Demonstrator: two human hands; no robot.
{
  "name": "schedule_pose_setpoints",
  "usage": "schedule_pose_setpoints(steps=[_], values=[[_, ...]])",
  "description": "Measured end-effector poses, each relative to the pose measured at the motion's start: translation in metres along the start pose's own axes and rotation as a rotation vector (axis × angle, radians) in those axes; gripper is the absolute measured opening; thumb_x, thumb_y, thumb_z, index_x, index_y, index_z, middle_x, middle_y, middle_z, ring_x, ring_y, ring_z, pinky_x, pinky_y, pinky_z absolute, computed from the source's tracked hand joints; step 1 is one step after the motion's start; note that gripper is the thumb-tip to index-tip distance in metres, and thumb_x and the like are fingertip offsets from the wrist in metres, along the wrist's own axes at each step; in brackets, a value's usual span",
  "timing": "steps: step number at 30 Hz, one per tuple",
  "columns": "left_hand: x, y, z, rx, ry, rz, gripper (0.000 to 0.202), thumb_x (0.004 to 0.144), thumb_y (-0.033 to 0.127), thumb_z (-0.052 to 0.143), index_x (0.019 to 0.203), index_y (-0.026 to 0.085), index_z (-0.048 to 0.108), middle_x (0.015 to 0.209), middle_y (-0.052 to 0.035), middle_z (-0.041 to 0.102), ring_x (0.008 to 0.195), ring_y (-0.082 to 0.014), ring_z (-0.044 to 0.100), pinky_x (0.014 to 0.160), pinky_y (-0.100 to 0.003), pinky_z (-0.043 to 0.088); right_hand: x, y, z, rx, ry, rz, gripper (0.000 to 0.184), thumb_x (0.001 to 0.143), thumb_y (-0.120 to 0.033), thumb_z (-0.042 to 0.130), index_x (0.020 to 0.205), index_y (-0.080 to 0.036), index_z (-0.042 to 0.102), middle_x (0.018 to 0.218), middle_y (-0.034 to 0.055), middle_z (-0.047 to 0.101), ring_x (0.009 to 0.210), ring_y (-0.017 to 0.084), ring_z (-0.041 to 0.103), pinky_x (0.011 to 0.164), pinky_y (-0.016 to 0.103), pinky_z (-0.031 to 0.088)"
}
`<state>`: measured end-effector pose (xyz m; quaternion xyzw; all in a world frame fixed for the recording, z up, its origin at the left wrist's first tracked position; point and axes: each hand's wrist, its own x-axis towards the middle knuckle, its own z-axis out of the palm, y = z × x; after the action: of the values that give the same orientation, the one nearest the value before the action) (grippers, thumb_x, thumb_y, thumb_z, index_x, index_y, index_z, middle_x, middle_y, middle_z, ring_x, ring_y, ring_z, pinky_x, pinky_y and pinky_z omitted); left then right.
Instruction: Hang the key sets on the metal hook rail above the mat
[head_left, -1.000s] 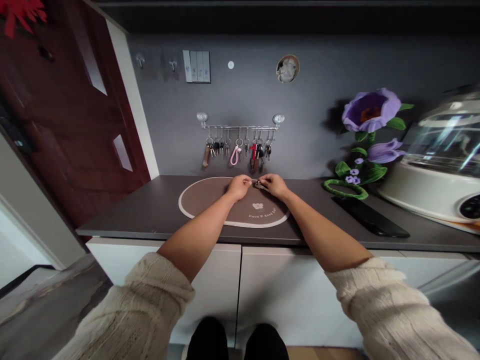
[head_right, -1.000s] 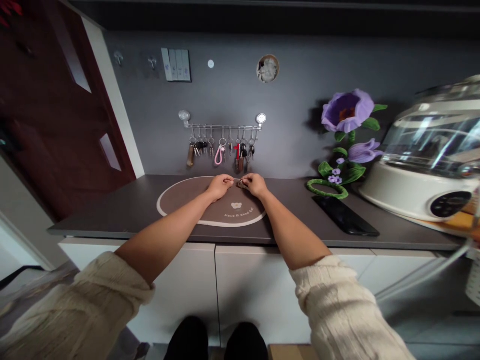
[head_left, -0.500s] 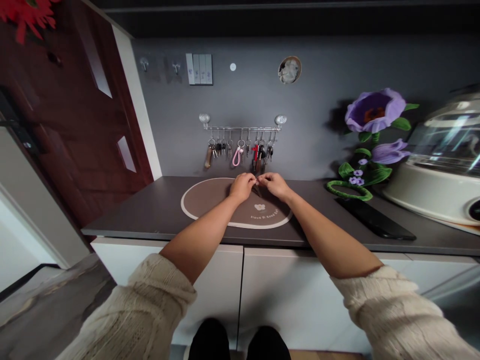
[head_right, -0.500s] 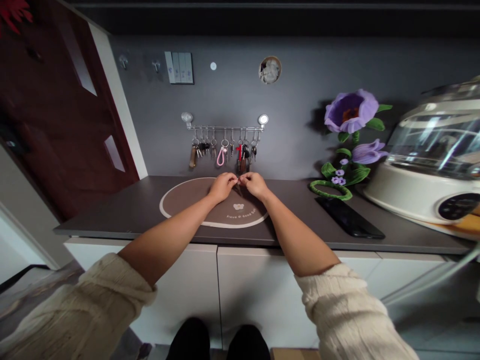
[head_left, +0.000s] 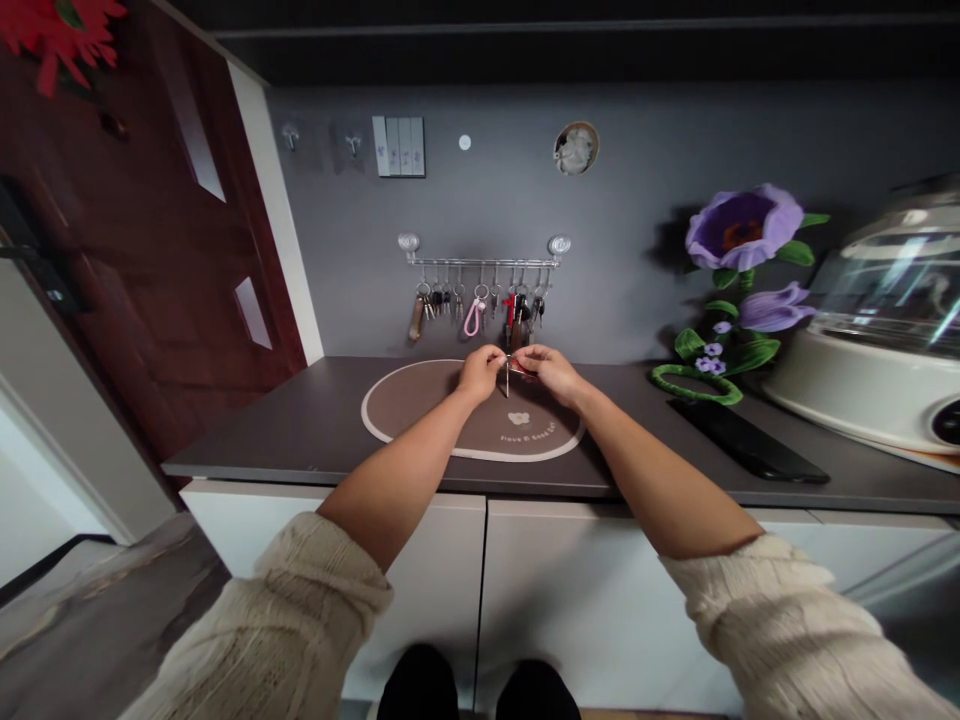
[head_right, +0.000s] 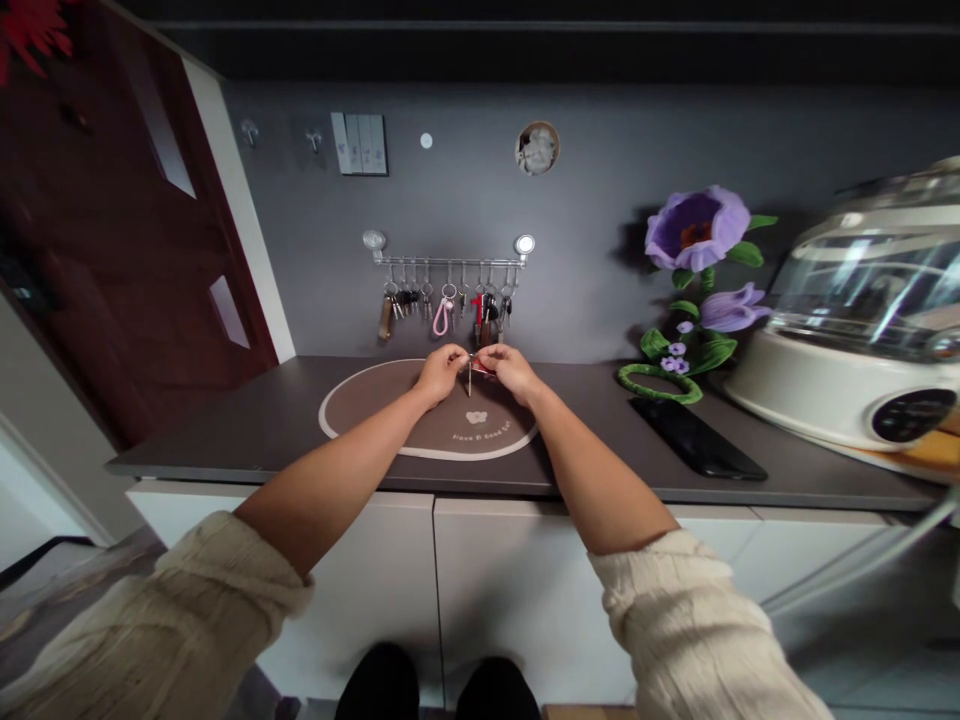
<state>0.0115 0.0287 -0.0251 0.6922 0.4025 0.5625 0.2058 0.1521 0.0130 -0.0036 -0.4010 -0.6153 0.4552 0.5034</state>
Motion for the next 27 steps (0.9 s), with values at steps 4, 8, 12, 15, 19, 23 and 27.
schedule_pose_setpoints(steps=[4,8,12,15,19,23,27], values=[[-0.002,0.003,0.001,-0.151,-0.005,-0.082,0.009,0.073,0.017,0.047,0.073,0.014,0.056,0.069,0.0003,0.057,0.064,-0.0092,0.048,0.066,-0.022,0.039,0.001,0.0,0.0,-0.003,-0.015,0.008,0.008,0.068,-0.021,0.057,0.075,-0.017,0.056,0.066,-0.001,0.059,0.054,0.006,0.049,0.054,0.019,0.039],[-0.003,0.007,0.0,-0.23,-0.02,-0.165,0.011,0.074,0.019,0.047,0.077,0.014,0.056,0.072,-0.0001,0.059,0.065,-0.0086,0.049,0.066,-0.021,0.039,-0.001,-0.001,0.0,-0.022,-0.023,0.003,0.008,0.069,-0.023,0.057,0.074,-0.017,0.056,0.068,-0.0005,0.06,0.056,0.007,0.049,0.058,0.021,0.04],[-0.004,0.009,0.0,-0.248,-0.009,-0.171,0.013,0.075,0.021,0.046,0.08,0.014,0.056,0.075,-0.001,0.06,0.067,-0.0085,0.05,0.066,-0.021,0.04,-0.004,-0.004,0.0,0.0,-0.06,0.039,0.005,0.069,-0.021,0.056,0.073,-0.017,0.056,0.069,0.0,0.061,0.056,0.007,0.05,0.058,0.021,0.041],[-0.004,0.01,0.0,-0.26,-0.009,-0.18,0.015,0.076,0.022,0.045,0.08,0.014,0.057,0.075,-0.0017,0.06,0.067,-0.0087,0.051,0.065,-0.021,0.04,-0.005,-0.004,0.0,0.004,-0.116,0.053,0.007,0.068,-0.021,0.058,0.073,-0.016,0.058,0.07,0.0015,0.062,0.059,0.008,0.052,0.06,0.022,0.042],[-0.004,0.01,-0.001,-0.263,-0.002,-0.168,0.014,0.075,0.022,0.046,0.077,0.013,0.057,0.074,-0.0019,0.06,0.066,-0.009,0.051,0.065,-0.022,0.04,-0.005,-0.002,0.001,0.012,-0.104,0.006,0.017,0.062,-0.019,0.063,0.077,-0.016,0.058,0.072,0.0014,0.063,0.064,0.009,0.055,0.065,0.023,0.043],[-0.003,0.011,-0.001,-0.248,0.012,-0.136,0.013,0.074,0.021,0.047,0.076,0.013,0.056,0.071,-0.0014,0.06,0.064,-0.0089,0.051,0.065,-0.022,0.04,-0.005,-0.004,0.003,0.065,-0.055,-0.04,0.018,0.059,-0.015,0.064,0.075,-0.015,0.058,0.07,0.0008,0.062,0.065,0.01,0.057,0.069,0.025,0.043],[-0.003,0.011,-0.001,-0.241,0.038,-0.146,0.012,0.074,0.021,0.047,0.075,0.013,0.056,0.07,-0.001,0.06,0.064,-0.0092,0.051,0.066,-0.022,0.041,-0.006,-0.007,0.003,-0.009,-0.034,-0.049,0.012,0.06,-0.02,0.063,0.069,-0.015,0.058,0.071,0.0012,0.062,0.064,0.009,0.055,0.068,0.024,0.043]])
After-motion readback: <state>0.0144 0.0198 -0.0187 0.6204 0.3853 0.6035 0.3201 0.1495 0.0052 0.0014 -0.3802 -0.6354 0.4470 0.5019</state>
